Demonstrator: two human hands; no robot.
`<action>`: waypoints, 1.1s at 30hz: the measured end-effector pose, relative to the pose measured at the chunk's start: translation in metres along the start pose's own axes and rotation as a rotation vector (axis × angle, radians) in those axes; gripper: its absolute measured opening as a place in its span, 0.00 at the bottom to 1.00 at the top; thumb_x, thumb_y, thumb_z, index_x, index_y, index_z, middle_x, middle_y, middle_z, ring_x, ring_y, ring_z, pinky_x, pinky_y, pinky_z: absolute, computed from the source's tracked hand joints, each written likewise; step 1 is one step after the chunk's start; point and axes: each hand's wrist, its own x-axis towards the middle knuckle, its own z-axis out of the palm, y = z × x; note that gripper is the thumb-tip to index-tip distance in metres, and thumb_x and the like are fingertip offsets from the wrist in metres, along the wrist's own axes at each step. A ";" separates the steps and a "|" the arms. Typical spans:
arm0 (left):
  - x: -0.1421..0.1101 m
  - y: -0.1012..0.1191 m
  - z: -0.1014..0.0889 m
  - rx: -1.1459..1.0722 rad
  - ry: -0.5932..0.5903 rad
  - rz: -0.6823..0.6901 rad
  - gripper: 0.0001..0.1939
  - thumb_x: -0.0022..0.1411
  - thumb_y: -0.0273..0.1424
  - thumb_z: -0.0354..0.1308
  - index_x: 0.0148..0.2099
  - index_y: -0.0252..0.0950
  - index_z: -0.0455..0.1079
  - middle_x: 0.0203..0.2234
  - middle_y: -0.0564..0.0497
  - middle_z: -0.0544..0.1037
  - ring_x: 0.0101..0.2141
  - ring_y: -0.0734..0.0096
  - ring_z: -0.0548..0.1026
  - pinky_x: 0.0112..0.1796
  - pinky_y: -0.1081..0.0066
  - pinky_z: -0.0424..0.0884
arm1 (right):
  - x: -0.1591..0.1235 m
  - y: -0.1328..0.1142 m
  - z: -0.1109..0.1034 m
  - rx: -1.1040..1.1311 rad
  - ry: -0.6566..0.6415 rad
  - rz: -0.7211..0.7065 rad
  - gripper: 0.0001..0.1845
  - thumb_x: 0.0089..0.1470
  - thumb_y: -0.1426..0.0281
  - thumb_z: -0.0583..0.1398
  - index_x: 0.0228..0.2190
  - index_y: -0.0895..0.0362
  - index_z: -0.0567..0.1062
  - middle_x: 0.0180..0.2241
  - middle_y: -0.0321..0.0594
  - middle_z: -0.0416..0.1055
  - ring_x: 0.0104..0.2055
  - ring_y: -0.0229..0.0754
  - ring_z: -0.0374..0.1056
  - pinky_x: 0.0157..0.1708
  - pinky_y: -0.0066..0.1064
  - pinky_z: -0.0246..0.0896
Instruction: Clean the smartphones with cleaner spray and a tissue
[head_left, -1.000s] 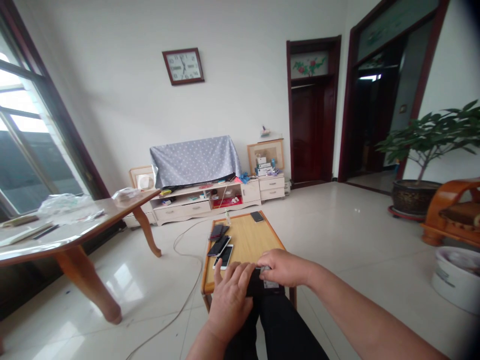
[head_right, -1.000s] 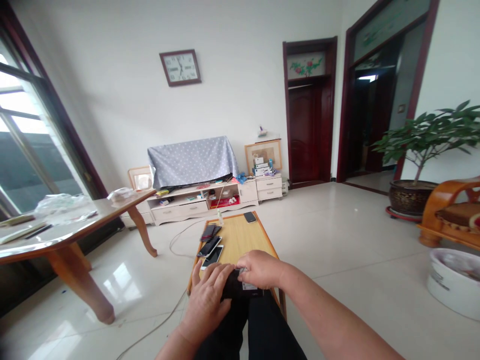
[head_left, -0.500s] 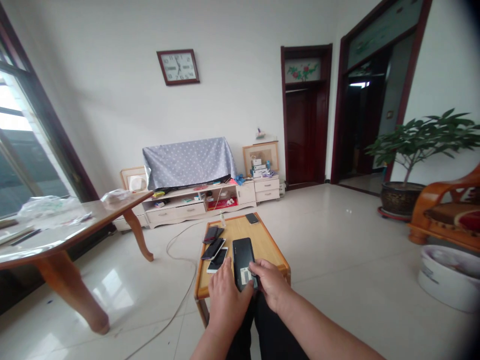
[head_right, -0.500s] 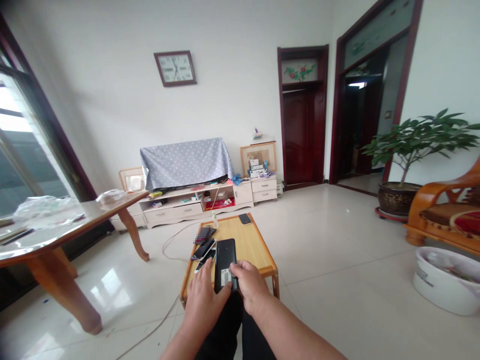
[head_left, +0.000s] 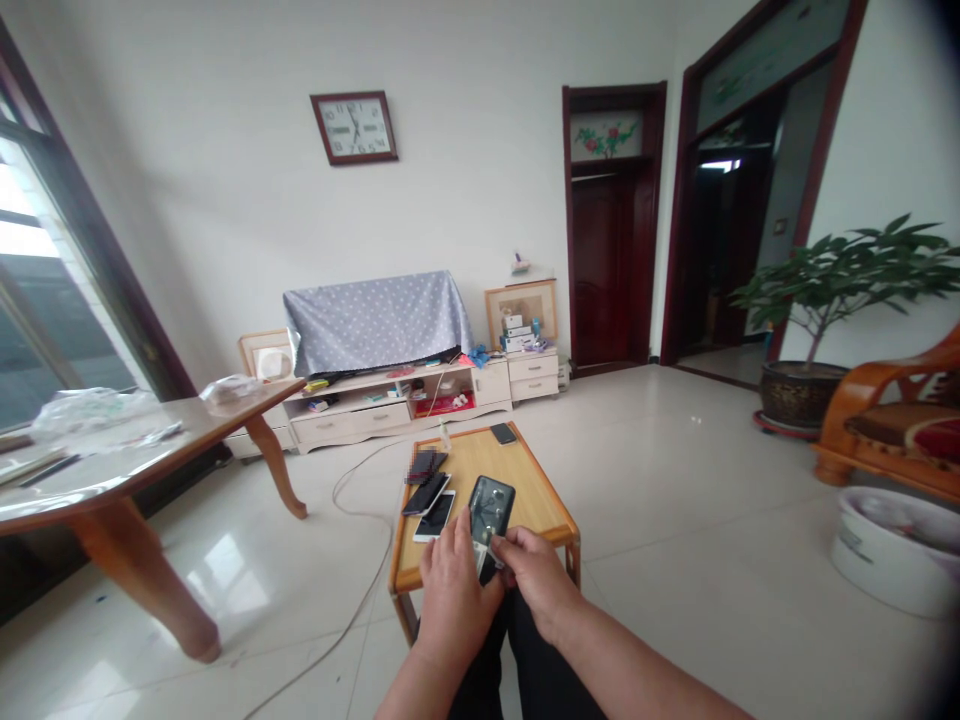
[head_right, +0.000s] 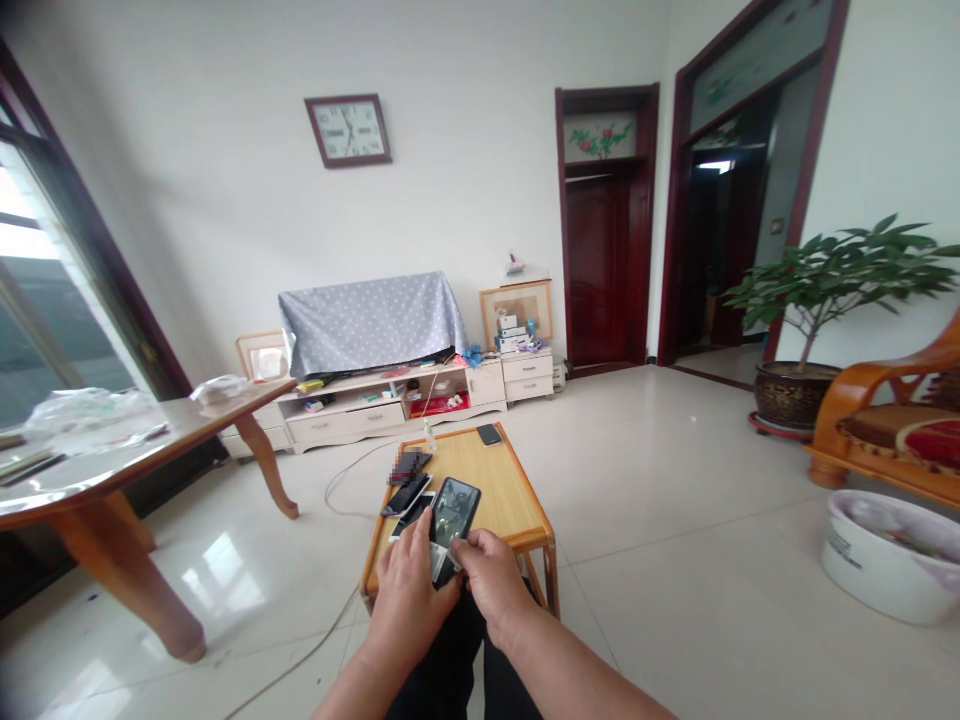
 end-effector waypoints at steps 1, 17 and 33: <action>0.000 0.000 0.001 0.004 -0.004 -0.004 0.42 0.56 0.32 0.59 0.70 0.36 0.49 0.60 0.36 0.68 0.60 0.48 0.66 0.60 0.48 0.56 | -0.001 0.001 -0.001 -0.025 -0.003 -0.003 0.18 0.48 0.55 0.68 0.25 0.55 0.71 0.20 0.30 0.67 0.23 0.36 0.60 0.25 0.28 0.52; -0.007 0.003 0.004 0.080 0.046 0.099 0.43 0.53 0.25 0.57 0.70 0.32 0.50 0.56 0.38 0.68 0.58 0.49 0.65 0.63 0.45 0.55 | 0.003 -0.012 -0.032 -0.801 0.212 -0.911 0.07 0.64 0.67 0.57 0.38 0.53 0.75 0.44 0.47 0.72 0.50 0.48 0.69 0.52 0.43 0.67; -0.017 0.009 0.000 0.065 -0.081 0.068 0.43 0.47 0.21 0.54 0.68 0.29 0.56 0.56 0.39 0.69 0.60 0.52 0.63 0.67 0.48 0.44 | 0.006 -0.014 -0.043 -1.186 0.171 -0.937 0.16 0.65 0.74 0.55 0.49 0.52 0.77 0.44 0.45 0.77 0.49 0.49 0.69 0.50 0.42 0.64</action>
